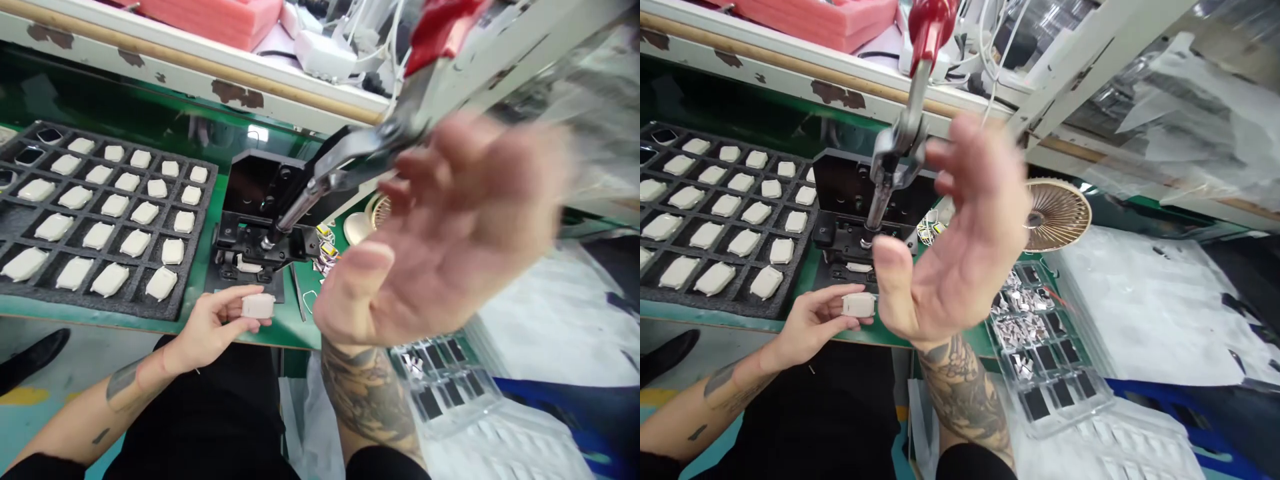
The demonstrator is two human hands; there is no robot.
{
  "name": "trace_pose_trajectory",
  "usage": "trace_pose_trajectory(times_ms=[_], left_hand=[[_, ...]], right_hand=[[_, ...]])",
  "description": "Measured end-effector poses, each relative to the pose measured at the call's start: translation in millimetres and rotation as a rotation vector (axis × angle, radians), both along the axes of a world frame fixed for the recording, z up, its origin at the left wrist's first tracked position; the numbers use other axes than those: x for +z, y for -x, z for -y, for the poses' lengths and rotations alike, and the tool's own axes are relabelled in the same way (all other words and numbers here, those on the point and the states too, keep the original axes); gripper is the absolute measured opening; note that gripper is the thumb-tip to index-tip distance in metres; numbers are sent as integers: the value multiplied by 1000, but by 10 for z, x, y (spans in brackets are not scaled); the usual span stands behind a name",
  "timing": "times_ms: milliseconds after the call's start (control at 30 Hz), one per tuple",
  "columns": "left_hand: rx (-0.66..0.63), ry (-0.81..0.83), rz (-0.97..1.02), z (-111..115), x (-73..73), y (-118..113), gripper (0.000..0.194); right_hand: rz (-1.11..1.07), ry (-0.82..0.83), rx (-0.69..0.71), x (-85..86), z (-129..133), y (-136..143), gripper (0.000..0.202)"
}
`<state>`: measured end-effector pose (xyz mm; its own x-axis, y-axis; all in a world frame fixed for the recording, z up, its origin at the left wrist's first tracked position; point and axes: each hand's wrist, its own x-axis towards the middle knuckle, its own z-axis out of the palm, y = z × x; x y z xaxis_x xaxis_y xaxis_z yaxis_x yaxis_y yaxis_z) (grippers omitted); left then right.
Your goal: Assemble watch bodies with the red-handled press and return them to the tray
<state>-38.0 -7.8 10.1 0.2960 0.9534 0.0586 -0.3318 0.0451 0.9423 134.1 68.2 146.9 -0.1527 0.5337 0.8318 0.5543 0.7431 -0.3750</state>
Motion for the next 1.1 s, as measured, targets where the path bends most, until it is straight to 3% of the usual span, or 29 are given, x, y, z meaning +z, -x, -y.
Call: trace_pose_trajectory(times_ms=[67,100,233,333,400,500,600,700,800,900,1100], left_hand=[[21,30,42,90,53,69,39],[36,23,28,134,80,110,35],[106,-141,-203,207,163,235,34],[181,-445,-492,184,210,236,39],[252,-632,-633,190,247,215,42],[366,-789,-786,249,301,223,47],[427,-869,-1034,244,322,275,50],[451,-914,-1330,64,308,247,43],[405,-840,-1543,-212,295,96,32],[248,-676,-1653,-402,311,-63,35],[75,-556,-1477,-408,360,-49,50]], right_hand=[[-113,-218,3,-314,149,-90,35],[-104,-232,36,-498,215,-140,33],[209,128,100,-1123,316,-235,42],[516,345,46,-1326,199,-123,43],[608,443,19,-1357,106,-19,41],[474,507,20,-1331,100,47,38],[224,495,49,-1294,295,-36,45],[73,464,17,-1273,521,-196,51],[35,410,-52,-1255,619,-339,51],[70,358,-80,-1235,620,-430,53],[92,257,-86,-1193,584,-453,58]])
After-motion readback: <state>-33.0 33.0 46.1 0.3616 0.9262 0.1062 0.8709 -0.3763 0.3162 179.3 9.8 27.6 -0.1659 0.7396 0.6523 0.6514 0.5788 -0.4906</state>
